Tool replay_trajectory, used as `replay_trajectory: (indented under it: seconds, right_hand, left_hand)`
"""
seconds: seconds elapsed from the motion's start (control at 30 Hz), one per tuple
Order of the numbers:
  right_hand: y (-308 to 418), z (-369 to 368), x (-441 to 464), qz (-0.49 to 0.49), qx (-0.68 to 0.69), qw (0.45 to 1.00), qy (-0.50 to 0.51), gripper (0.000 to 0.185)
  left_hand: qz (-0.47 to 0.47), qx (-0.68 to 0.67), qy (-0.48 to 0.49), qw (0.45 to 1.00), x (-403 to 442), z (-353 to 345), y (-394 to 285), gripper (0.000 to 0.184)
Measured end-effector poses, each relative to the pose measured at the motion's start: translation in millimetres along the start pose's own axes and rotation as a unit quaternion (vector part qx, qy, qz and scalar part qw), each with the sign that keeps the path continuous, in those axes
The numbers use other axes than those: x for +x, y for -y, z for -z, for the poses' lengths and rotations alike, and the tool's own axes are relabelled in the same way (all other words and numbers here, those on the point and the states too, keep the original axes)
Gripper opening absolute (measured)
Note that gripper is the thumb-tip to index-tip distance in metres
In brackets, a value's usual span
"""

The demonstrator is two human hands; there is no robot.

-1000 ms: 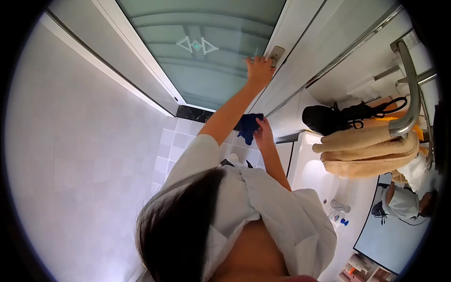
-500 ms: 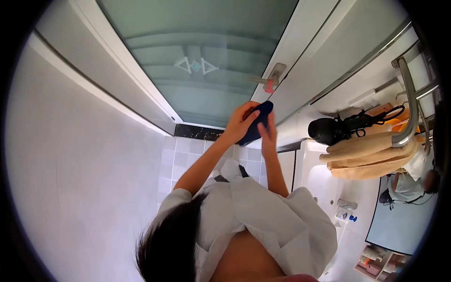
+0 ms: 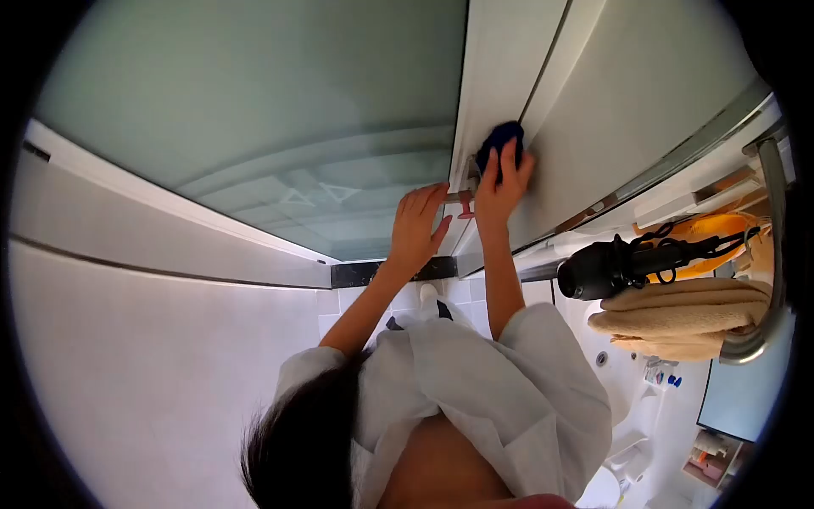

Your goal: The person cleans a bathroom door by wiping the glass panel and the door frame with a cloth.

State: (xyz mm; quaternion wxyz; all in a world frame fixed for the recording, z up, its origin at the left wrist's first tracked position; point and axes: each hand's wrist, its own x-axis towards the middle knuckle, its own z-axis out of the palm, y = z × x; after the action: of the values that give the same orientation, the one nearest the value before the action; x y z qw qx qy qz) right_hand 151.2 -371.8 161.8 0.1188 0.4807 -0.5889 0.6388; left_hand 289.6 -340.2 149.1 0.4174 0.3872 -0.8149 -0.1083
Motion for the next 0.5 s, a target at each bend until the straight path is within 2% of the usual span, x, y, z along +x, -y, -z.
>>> replay_trajectory:
  seconds: [0.07, 0.1, 0.27, 0.37, 0.4, 0.5]
  right_hand:
    - [-10.8, -7.5, -4.3, 0.015, -0.017, 0.999, -0.026, 0.028]
    - [-18.4, -6.1, -21.6, 0.005, -0.026, 1.0, 0.004, 0.027]
    - [-17.0, -0.3, -29.6, -0.005, -0.024, 0.998, 0.054, 0.023]
    - [-6.4, -9.6, -12.0, -0.004, -0.046, 0.999, -0.004, 0.024]
    - [-1.0, -10.8, -10.2, -0.038, -0.035, 0.999, -0.004, 0.024]
    - [-1.1, -10.8, -30.4, -0.051, -0.062, 0.997, 0.003, 0.024]
  left_hand:
    - [-0.035, 0.02, 0.059, 0.997, 7.2, -7.8, 8.9, 0.041]
    - [-0.038, 0.016, 0.066, 0.997, 7.5, -13.5, 13.2, 0.041]
    - [-0.007, -0.027, 0.124, 0.992, 15.4, -26.6, 28.0, 0.021]
    - [-0.027, -0.052, 0.098, 0.993, 13.7, -29.4, 34.5, 0.018]
    - [-0.031, -0.056, 0.101, 0.993, 14.3, -29.0, 36.0, 0.018]
    - [-0.026, -0.073, 0.093, 0.993, 16.8, -30.3, 36.5, 0.016]
